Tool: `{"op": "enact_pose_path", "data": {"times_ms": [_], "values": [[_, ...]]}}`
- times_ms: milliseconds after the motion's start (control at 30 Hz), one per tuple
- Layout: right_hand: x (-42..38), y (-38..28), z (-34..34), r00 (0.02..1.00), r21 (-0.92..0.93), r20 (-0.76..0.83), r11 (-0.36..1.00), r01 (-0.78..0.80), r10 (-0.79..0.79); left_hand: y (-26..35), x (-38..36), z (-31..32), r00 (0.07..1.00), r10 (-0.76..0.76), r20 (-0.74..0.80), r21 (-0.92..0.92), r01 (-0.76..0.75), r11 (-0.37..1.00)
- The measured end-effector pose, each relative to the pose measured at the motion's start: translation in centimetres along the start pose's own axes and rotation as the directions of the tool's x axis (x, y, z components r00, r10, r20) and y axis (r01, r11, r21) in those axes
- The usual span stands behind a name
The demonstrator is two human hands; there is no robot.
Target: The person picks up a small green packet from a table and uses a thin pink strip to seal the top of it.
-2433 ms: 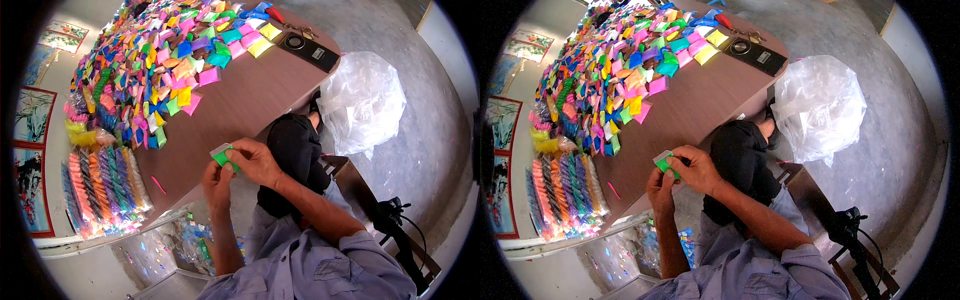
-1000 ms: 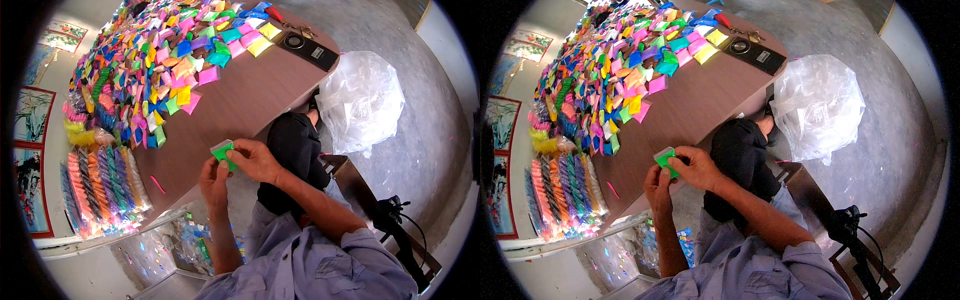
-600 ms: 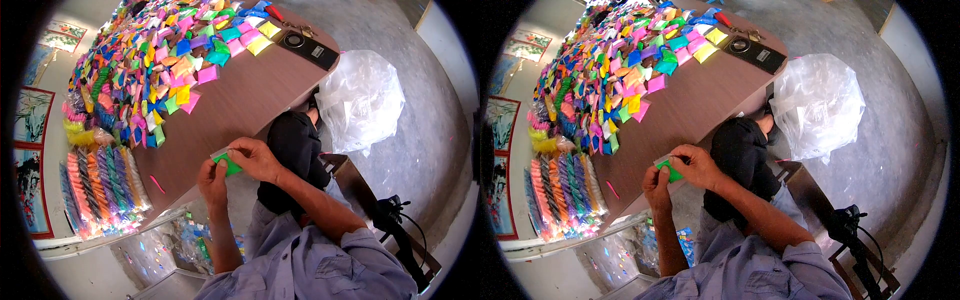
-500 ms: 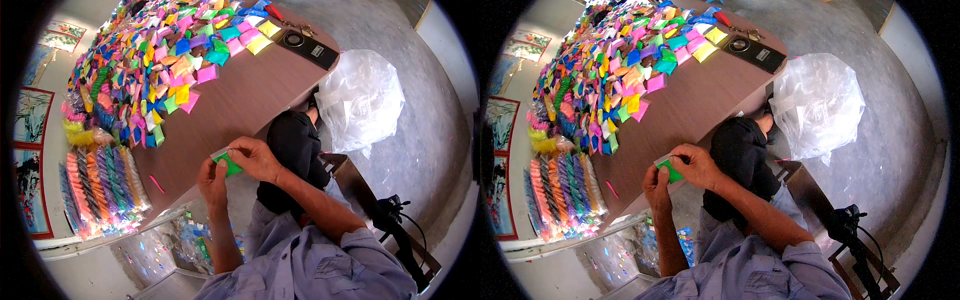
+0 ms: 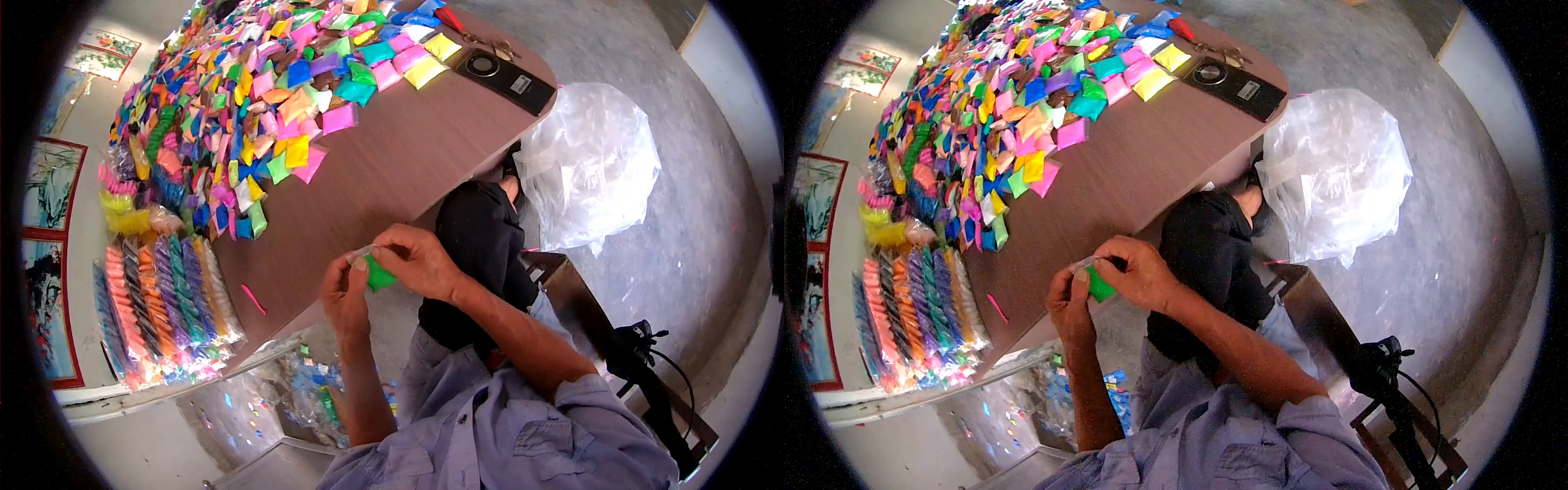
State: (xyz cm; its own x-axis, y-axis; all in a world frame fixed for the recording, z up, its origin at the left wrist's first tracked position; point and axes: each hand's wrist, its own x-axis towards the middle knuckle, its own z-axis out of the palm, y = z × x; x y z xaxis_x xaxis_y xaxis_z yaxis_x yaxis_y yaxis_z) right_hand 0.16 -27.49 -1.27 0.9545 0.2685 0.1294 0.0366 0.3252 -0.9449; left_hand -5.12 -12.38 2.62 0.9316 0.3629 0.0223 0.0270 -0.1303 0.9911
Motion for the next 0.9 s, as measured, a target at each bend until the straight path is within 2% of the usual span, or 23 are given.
{"op": "enact_pose_path", "data": {"times_ms": [167, 233, 333, 400, 533, 600, 667, 733, 800, 833, 900], "values": [[-0.2, -0.7, 0.0, 0.999, -0.072, 0.028, 0.997, 0.023, -0.021, -0.4, 0.2, -0.7, 0.996, 0.082, 0.036, 0.049, -0.084, 0.995], [-0.2, -0.7, 0.0, 0.999, -0.047, 0.003, 0.998, -0.041, 0.042, -0.4, 0.2, -0.6, 0.994, 0.099, 0.039, 0.049, -0.101, 0.994], [0.0, -0.7, -0.3, 0.999, -0.166, 0.006, 0.985, 0.045, -0.044, -0.2, 0.3, -0.3, 0.997, 0.075, 0.025, 0.029, -0.075, 0.997], [0.0, -0.6, -0.4, 0.999, -0.162, 0.014, 0.986, 0.031, -0.029, 0.3, 0.3, -0.4, 0.999, -0.039, 0.037, 0.082, 0.036, 0.996], [1.1, -2.0, -0.1, 0.999, -0.156, 0.005, 0.987, 0.037, -0.037, 0.7, 0.8, 0.0, 0.999, -0.001, -0.039, -0.009, 0.000, 1.000], [1.9, -2.4, 0.2, 0.998, -0.144, 0.032, 0.988, 0.061, -0.057, 0.9, 1.1, -0.2, 0.998, -0.049, 0.027, -0.095, 0.052, 0.994], [2.8, -3.0, 0.3, 0.995, -0.129, 0.054, 0.988, 0.085, -0.079, 1.4, 1.5, -0.5, 1.000, 0.000, 0.022, -0.113, 0.003, 0.994], [3.5, -3.9, 0.1, 0.996, -0.196, 0.070, 0.980, -0.034, 0.049, 1.7, 2.2, -0.8, 0.999, 0.045, 0.019, -0.128, -0.042, 0.991], [4.5, -4.3, 0.1, 0.995, -0.202, 0.094, 0.979, -0.020, 0.039, 1.9, 3.0, -1.4, 0.993, 0.069, 0.092, -0.114, -0.058, 0.992], [5.0, -4.3, 0.2, 0.995, -0.198, 0.095, 0.980, -0.017, 0.036, 1.8, 3.4, -1.5, 0.994, 0.075, 0.074, -0.122, -0.065, 0.990], [6.0, -4.3, 0.3, 0.992, -0.207, 0.099, 0.977, -0.058, 0.080, 1.9, 4.3, -1.5, 0.997, -0.034, 0.076, -0.054, 0.038, 0.998]]}}
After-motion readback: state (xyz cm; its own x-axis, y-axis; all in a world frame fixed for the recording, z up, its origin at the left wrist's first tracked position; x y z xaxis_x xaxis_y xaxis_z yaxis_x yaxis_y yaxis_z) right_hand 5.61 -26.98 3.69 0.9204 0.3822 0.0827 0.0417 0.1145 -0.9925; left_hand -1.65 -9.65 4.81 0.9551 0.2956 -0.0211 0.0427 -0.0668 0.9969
